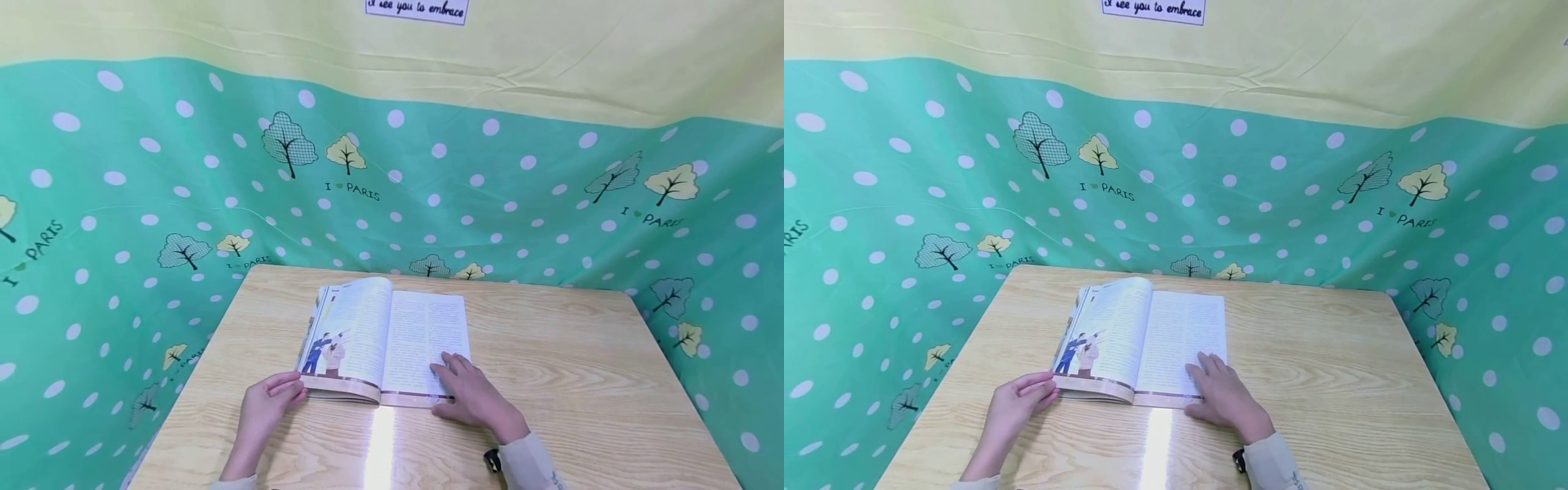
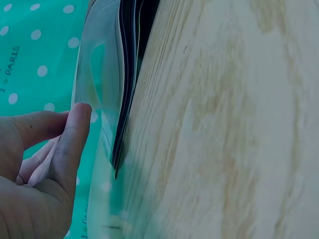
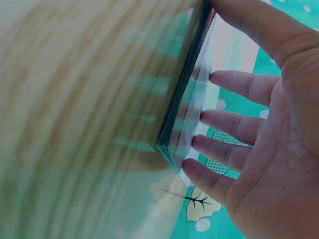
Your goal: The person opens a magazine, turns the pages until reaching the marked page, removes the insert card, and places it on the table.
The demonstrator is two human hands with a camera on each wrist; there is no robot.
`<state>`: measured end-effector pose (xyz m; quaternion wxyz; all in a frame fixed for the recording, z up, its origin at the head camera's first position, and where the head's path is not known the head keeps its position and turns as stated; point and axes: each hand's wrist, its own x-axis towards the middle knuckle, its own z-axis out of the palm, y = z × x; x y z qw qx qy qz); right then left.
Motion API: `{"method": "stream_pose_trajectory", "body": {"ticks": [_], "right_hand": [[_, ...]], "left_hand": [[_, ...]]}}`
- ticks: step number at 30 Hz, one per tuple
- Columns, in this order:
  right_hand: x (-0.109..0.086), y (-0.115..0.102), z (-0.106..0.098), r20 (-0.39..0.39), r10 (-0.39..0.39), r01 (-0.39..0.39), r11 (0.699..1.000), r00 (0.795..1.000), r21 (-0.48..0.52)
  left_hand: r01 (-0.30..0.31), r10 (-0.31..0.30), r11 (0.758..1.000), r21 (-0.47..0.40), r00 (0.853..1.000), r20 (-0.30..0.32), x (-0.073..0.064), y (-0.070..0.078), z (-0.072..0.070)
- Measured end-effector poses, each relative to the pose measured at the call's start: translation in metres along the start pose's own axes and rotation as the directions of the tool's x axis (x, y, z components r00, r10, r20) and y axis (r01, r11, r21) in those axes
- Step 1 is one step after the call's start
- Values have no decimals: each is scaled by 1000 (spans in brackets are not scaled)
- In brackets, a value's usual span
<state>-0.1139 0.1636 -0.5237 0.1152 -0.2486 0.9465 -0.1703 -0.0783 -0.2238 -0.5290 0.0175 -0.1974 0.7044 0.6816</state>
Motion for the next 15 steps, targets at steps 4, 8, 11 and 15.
{"method": "stream_pose_trajectory", "body": {"ticks": [4, 8, 11, 15], "right_hand": [[-3, 4, -2, -32, -25, 26, 999, 999, 33], [-6, 9, -5, -102, -25, 34, 996, 995, 85], [-8, 14, -7, -159, 0, 18, 993, 987, 116], [-9, 19, -7, -259, 55, -27, 994, 964, 108]], "left_hand": [[15, -15, 1000, 8, 1000, -17, 1, -3, -3], [26, -25, 999, 23, 999, -31, 2, -5, -7], [31, -30, 999, 18, 999, -34, 2, -5, -10], [39, -38, 999, 26, 999, -36, 2, -5, -11]]}}
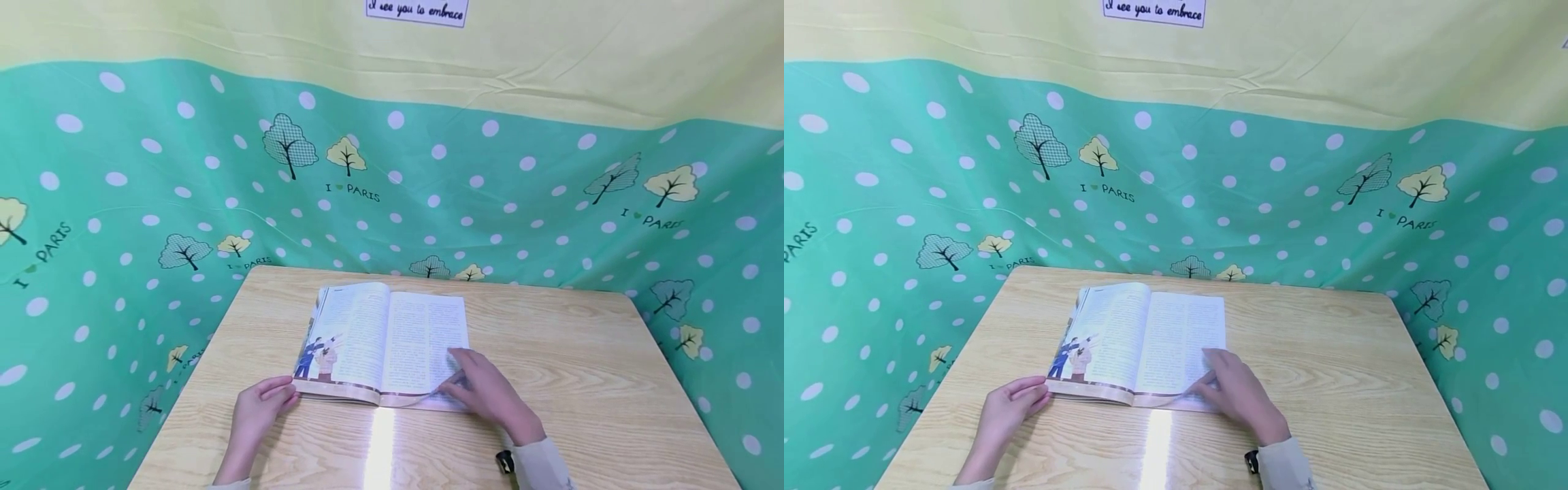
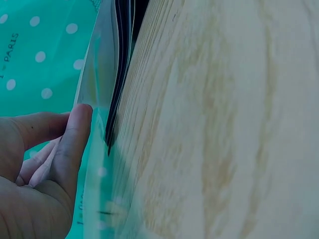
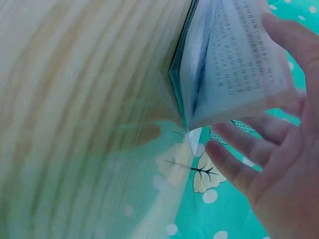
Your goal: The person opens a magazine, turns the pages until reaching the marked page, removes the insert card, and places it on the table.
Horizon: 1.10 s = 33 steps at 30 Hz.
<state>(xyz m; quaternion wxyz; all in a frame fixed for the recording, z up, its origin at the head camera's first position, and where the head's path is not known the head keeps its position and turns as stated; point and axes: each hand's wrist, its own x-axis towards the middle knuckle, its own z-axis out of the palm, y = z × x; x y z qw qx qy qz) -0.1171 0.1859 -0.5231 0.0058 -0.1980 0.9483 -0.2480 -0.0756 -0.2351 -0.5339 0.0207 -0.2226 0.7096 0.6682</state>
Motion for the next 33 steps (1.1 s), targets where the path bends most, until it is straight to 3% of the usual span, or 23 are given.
{"method": "stream_pose_trajectory", "body": {"ticks": [5, 10, 15, 19, 22, 25, 28, 29, 30, 33], "right_hand": [[2, 3, 1, -92, 105, -111, 992, 990, -61], [5, 2, 2, -87, 230, -234, 972, 969, -37], [7, -2, 0, -101, 301, -305, 952, 948, -23], [9, -4, 1, -98, 318, -321, 947, 943, -23], [11, -5, 4, -89, 280, -281, 960, 956, 0], [11, -8, 6, -84, 208, -206, 978, 975, 34], [12, -12, 8, -81, 145, -139, 988, 986, 67], [13, -14, 9, -80, 131, -125, 990, 988, 72], [13, -14, 9, -83, 112, -105, 992, 990, 75], [15, -16, 11, -86, 58, -51, 996, 995, 74]], "left_hand": [[1, -1, 1000, 23, 1000, -3, 0, -1, -1], [1, 0, 999, 40, 1000, -12, 0, -2, -2], [1, 1, 998, 65, 1000, -22, 0, -2, -4], [3, -1, 998, 68, 1000, -23, -1, -3, -4], [-10, 13, 992, 126, 1000, -23, -1, -2, -5], [-73, 89, 946, 317, 995, -37, -2, -1, -7], [-157, 209, 848, 507, 977, -47, -4, 3, -8], [-178, 237, 827, 533, 971, -44, -4, 5, -8], [-198, 258, 820, 538, 965, -38, -5, 8, -6], [-241, 270, 851, 467, 963, 5, -7, 15, 5]]}}
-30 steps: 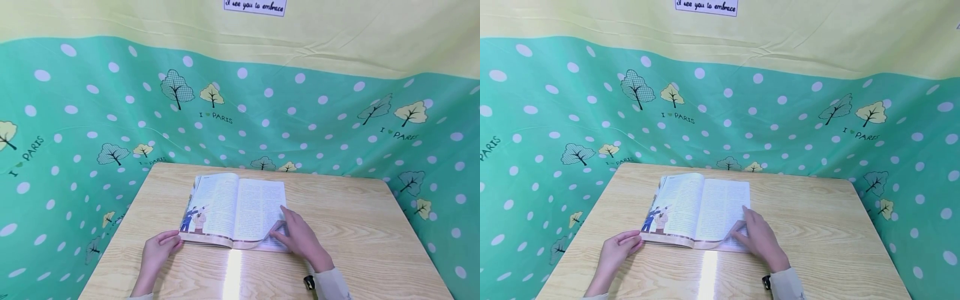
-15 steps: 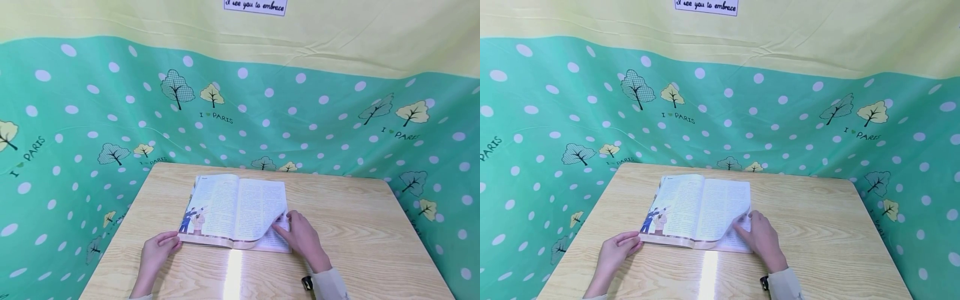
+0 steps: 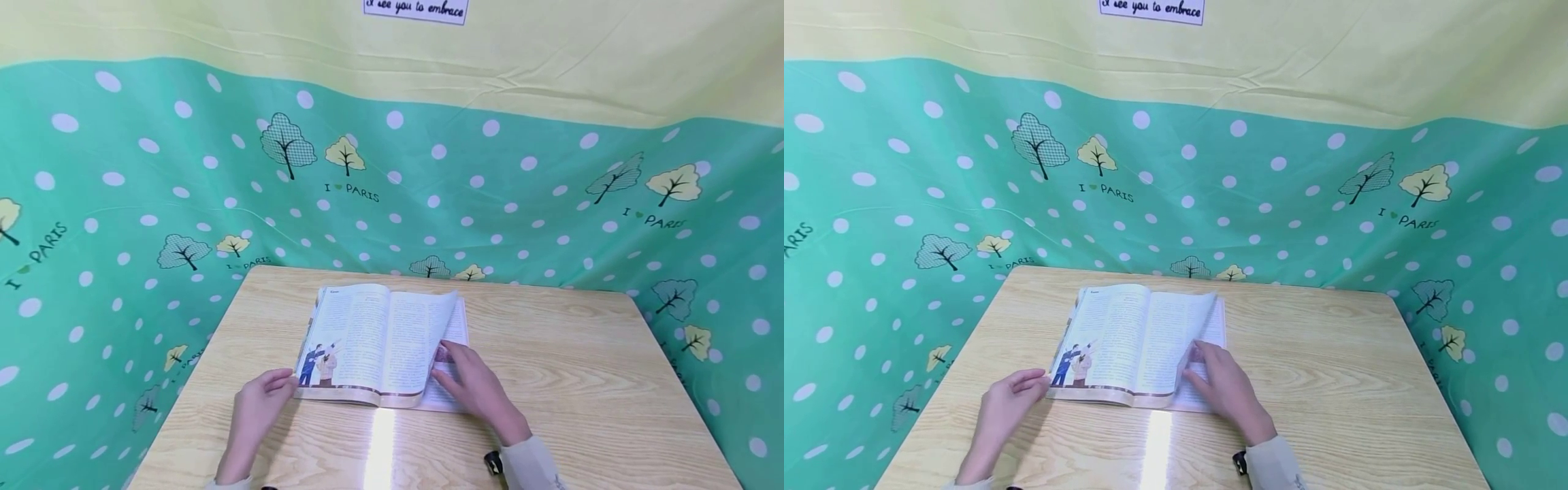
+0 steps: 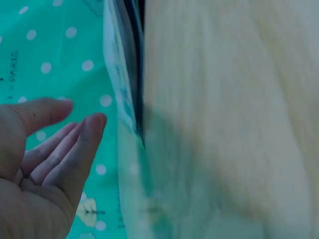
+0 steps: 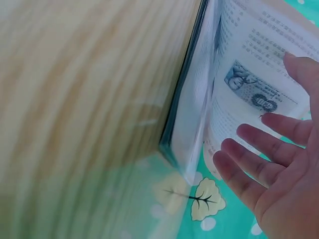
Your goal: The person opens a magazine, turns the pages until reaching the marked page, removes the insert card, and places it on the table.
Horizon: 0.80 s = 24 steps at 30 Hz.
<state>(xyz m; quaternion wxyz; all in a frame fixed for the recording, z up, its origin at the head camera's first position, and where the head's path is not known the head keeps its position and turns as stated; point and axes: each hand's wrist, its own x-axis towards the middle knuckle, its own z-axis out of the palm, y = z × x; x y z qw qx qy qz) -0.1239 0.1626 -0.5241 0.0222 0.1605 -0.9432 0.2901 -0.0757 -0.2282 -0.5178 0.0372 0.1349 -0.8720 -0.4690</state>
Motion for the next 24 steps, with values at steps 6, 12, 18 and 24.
{"method": "stream_pose_trajectory", "body": {"ticks": [6, 12, 18, 24], "right_hand": [[3, -3, 3, 17, -90, 91, 995, 996, -31], [4, -8, 5, 57, -123, 126, 991, 991, -43], [4, -12, 7, 84, -114, 119, 991, 990, -63], [5, -16, 8, 93, -102, 109, 992, 990, -70]], "left_hand": [[-40, 84, 949, -313, 988, 129, -2, 22, 31], [-28, 162, 881, -473, 956, 245, -3, 43, 63], [-22, 212, 863, -505, 923, 322, -7, 60, 90], [-11, 229, 856, -516, 905, 360, -13, 72, 107]]}}
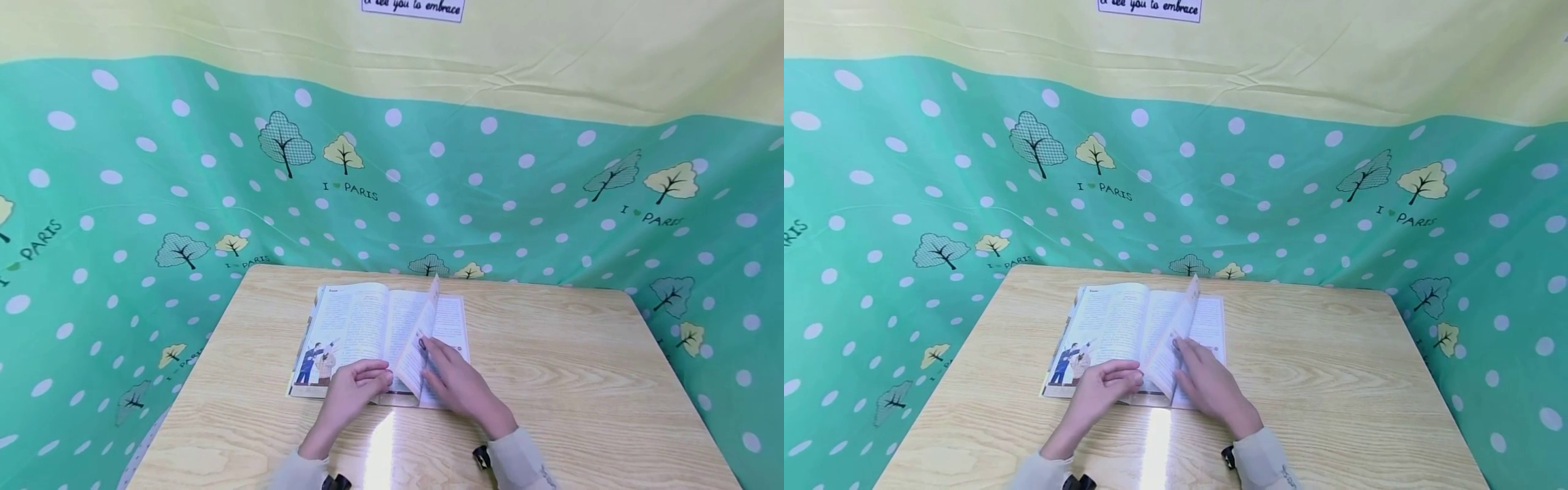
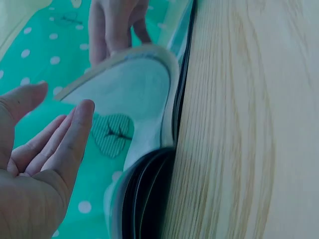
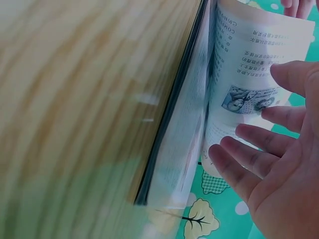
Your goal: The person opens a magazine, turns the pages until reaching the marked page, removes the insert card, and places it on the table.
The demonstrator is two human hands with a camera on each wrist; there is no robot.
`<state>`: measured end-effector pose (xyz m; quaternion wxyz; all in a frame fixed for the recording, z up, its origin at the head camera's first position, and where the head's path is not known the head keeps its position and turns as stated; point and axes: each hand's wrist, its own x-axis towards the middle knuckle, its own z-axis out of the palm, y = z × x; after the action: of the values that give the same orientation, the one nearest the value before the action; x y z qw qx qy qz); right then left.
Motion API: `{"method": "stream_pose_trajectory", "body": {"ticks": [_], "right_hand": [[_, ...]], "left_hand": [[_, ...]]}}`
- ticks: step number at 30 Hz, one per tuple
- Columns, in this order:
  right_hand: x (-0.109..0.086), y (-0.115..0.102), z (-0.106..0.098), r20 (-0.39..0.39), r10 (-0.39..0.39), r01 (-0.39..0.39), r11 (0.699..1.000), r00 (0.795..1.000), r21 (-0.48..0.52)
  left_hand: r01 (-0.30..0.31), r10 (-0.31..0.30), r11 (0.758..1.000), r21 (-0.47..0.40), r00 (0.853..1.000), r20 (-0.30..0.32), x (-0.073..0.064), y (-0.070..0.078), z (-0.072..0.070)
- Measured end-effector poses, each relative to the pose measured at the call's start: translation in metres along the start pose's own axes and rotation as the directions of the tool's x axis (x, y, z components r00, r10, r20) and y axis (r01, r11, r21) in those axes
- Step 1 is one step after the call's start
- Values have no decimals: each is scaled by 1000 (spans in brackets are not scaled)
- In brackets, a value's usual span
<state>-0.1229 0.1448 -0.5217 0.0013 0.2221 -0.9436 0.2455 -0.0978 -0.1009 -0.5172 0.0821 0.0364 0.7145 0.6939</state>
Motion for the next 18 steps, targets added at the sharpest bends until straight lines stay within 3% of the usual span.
{"method": "stream_pose_trajectory", "body": {"ticks": [10, 18], "right_hand": [[2, -4, 1, 8, -1, 1, 1000, 1000, -26], [3, -4, 1, 10, -21, 21, 999, 1000, -36]], "left_hand": [[17, -22, 992, -124, 999, -42, 3, 0, 7], [18, -28, 994, -112, 995, -91, 5, 2, 6]]}}
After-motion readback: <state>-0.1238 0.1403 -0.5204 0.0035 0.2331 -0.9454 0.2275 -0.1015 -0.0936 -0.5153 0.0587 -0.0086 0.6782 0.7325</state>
